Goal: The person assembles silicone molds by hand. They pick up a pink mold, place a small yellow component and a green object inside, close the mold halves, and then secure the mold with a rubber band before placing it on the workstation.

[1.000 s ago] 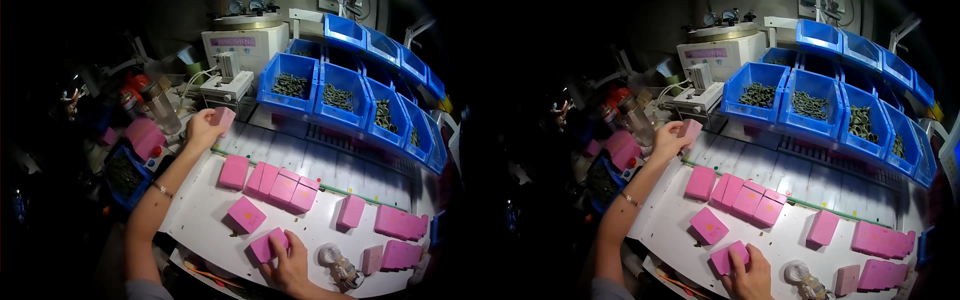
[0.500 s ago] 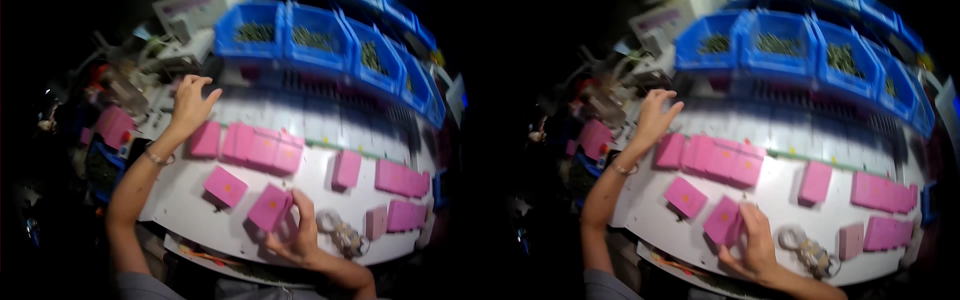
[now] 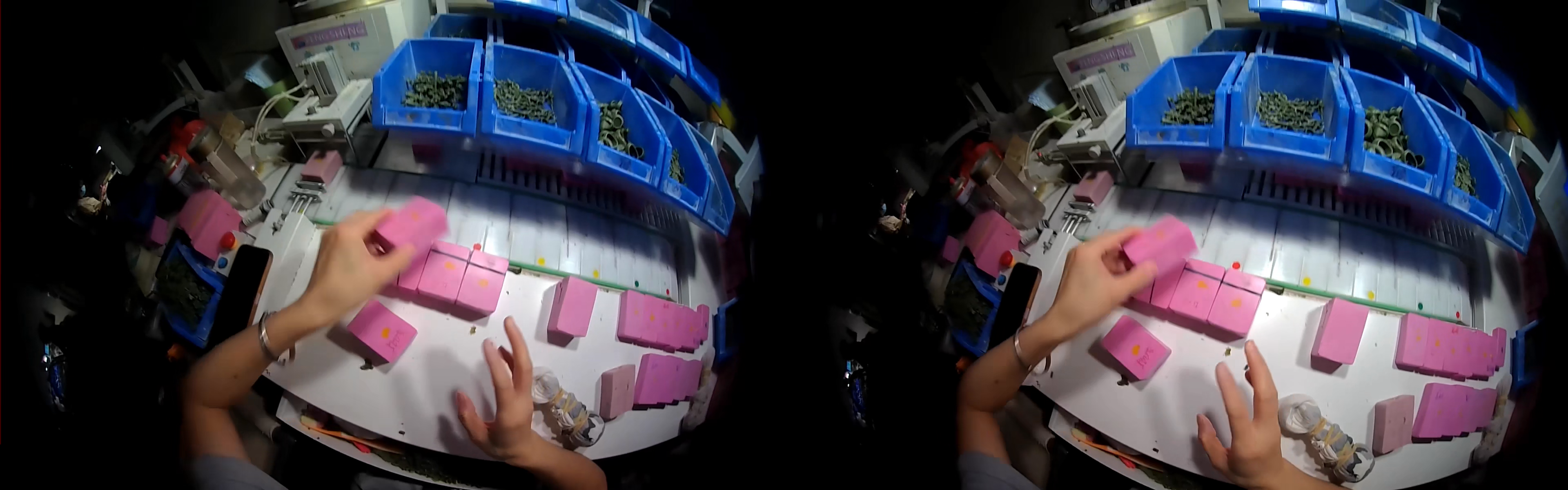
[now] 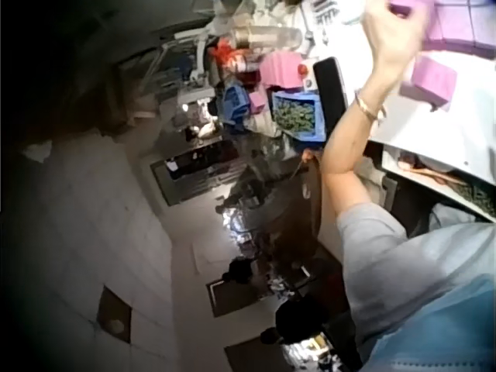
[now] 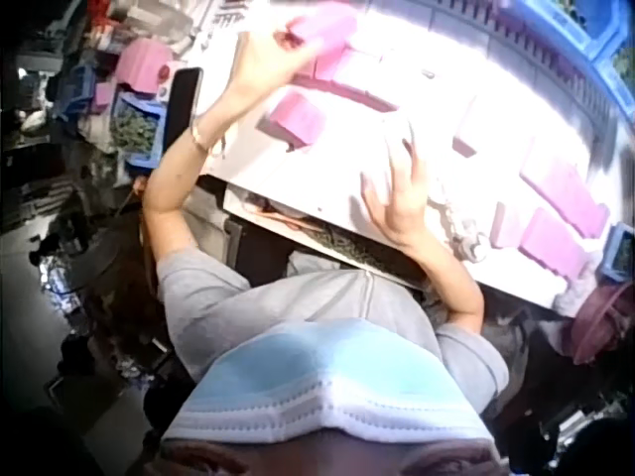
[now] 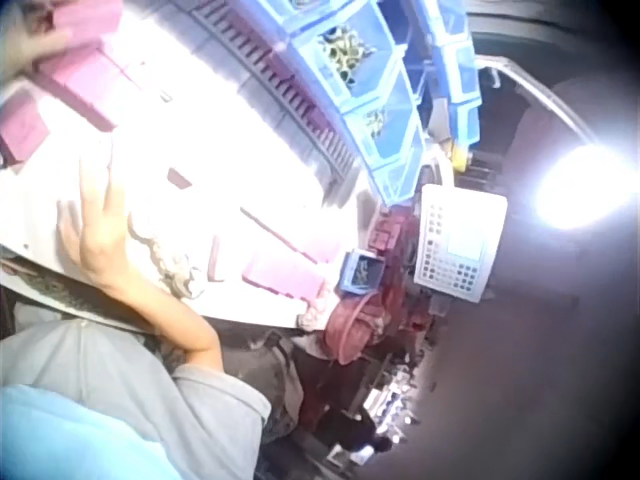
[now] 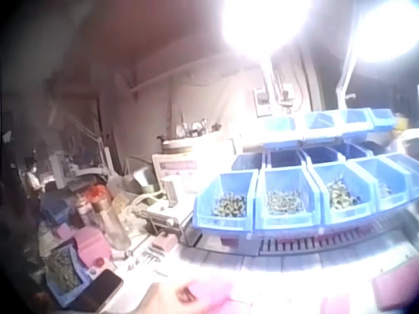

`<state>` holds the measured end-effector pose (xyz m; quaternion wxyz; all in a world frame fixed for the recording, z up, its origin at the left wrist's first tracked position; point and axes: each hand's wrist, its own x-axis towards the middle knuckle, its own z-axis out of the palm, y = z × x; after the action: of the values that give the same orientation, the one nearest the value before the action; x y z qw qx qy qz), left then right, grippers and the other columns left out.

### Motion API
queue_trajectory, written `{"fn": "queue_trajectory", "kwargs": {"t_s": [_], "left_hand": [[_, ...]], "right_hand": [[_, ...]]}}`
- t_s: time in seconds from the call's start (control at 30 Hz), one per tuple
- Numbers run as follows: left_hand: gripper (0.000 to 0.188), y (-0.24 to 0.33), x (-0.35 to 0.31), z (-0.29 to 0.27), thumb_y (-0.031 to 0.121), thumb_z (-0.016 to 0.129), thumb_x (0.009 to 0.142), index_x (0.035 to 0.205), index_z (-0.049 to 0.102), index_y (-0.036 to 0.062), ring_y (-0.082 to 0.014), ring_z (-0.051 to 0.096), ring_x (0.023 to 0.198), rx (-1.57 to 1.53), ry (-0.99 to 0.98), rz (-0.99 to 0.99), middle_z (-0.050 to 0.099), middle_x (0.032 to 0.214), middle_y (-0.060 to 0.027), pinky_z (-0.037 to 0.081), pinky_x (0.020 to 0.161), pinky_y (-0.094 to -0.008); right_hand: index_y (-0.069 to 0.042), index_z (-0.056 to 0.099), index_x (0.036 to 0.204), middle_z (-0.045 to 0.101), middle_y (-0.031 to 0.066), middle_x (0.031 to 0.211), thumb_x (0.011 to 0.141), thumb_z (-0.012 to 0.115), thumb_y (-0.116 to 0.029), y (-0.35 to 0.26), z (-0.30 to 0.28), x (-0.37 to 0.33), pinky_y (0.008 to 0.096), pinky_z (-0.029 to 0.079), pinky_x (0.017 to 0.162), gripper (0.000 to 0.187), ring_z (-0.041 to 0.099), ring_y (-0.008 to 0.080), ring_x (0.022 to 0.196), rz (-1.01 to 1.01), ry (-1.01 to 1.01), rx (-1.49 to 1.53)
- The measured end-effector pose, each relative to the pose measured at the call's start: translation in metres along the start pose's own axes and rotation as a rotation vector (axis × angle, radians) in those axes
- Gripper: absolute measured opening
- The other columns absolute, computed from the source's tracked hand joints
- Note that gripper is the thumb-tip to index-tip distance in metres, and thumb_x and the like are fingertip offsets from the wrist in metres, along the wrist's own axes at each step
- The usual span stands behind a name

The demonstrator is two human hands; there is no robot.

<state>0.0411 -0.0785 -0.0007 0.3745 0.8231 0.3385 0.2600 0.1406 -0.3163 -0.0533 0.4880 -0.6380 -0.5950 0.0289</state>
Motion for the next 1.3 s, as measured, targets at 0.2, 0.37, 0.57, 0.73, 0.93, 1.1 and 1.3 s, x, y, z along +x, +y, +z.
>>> {"fn": "queue_trajectory", "kwargs": {"t_s": [0.2, 0.37, 0.57, 0.73, 0.93, 1.1, 1.3], "left_hand": [[0.036, -0.071, 0.08, -0.005, 0.022, 0.073, 0.07, 0.093, 0.054, 0.0009, -0.0342, 0.06, 0.084, 0.406, 0.404, 0.087, 0.06, 0.087, -0.0175, 0.047, 0.078, -0.0416], [0.04, -0.082, 0.081, 0.006, 0.025, 0.075, 0.07, 0.097, 0.057, 0.0011, -0.0335, 0.057, 0.091, 0.524, 0.374, -0.02, 0.057, 0.098, -0.0152, 0.045, 0.081, -0.0408], [0.053, -0.024, 0.004, -0.01, 0.028, 0.078, 0.069, 0.114, 0.06, 0.0046, -0.0328, 0.046, 0.112, 0.522, -0.032, 0.25, 0.047, 0.117, -0.0166, 0.04, 0.095, -0.0398], [0.085, -0.01, -0.049, -0.022, 0.045, 0.082, 0.058, 0.123, 0.051, 0.0, -0.0344, 0.044, 0.111, 0.479, -0.391, 0.5, 0.041, 0.124, -0.0182, 0.038, 0.096, -0.044], [0.089, -0.006, -0.091, 0.01, 0.051, 0.074, 0.069, 0.129, 0.04, -0.0057, -0.0356, 0.047, 0.104, 0.47, -0.053, 0.076, 0.042, 0.114, -0.0201, 0.042, 0.091, -0.0403], [0.067, 0.005, -0.094, 0.037, 0.031, 0.073, 0.072, 0.122, 0.046, -0.0039, -0.0328, 0.049, 0.098, 0.503, -0.004, 0.108, 0.05, 0.104, -0.018, 0.042, 0.089, -0.0408], [0.06, 0.018, -0.108, 0.045, 0.003, 0.071, 0.061, 0.117, 0.049, -0.0007, -0.0317, 0.046, 0.118, -0.256, -0.221, 0.353, 0.047, 0.121, -0.0186, 0.043, 0.096, -0.0355]], "right_hand": [[0.002, 0.053, 0.121, 0.032, 0.0314, 0.138, 0.074, 0.066, -0.003, 0.001, 0.004, -0.004, 0.0442, 0.046, 0.091, 0.05, 0.042, 0.0435, 0.123, 0.029, -0.139, -0.055], [0.001, 0.054, 0.12, 0.035, 0.031, 0.136, 0.073, 0.065, -0.001, -0.003, 0.004, -0.003, 0.0433, 0.045, 0.09, 0.048, 0.043, 0.0428, 0.121, 0.066, -0.212, -0.051], [0.006, 0.056, 0.112, 0.045, 0.0293, 0.126, 0.074, 0.061, 0.004, 0.003, 0.002, 0.006, 0.0395, 0.049, 0.087, 0.038, 0.052, 0.0413, 0.107, 0.039, -0.152, 0.01], [0.004, 0.057, 0.112, 0.048, 0.0262, 0.123, 0.074, 0.061, 0.004, 0.005, 0.006, 0.001, 0.0381, 0.051, 0.083, 0.038, 0.056, 0.0377, 0.102, 0.062, -0.188, 0.062], [0.002, 0.057, 0.113, 0.051, 0.022, 0.12, 0.076, 0.061, 0.004, 0.0, 0.012, -0.004, 0.0368, 0.052, 0.08, 0.037, 0.058, 0.0335, 0.098, 0.073, -0.183, 0.131], [0.002, 0.051, 0.122, 0.048, 0.0229, 0.124, 0.077, 0.063, 0.002, -0.001, 0.007, -0.001, 0.0376, 0.049, 0.086, 0.047, 0.055, 0.036, 0.105, 0.079, -0.205, 0.118], [0.0, 0.01, 0.145, 0.024, 0.0253, 0.143, 0.064, 0.075, -0.002, 0.01, -0.001, 0.013, 0.0413, 0.027, 0.109, 0.104, 0.029, 0.0419, 0.131, 0.032, -0.314, 0.271]]}}
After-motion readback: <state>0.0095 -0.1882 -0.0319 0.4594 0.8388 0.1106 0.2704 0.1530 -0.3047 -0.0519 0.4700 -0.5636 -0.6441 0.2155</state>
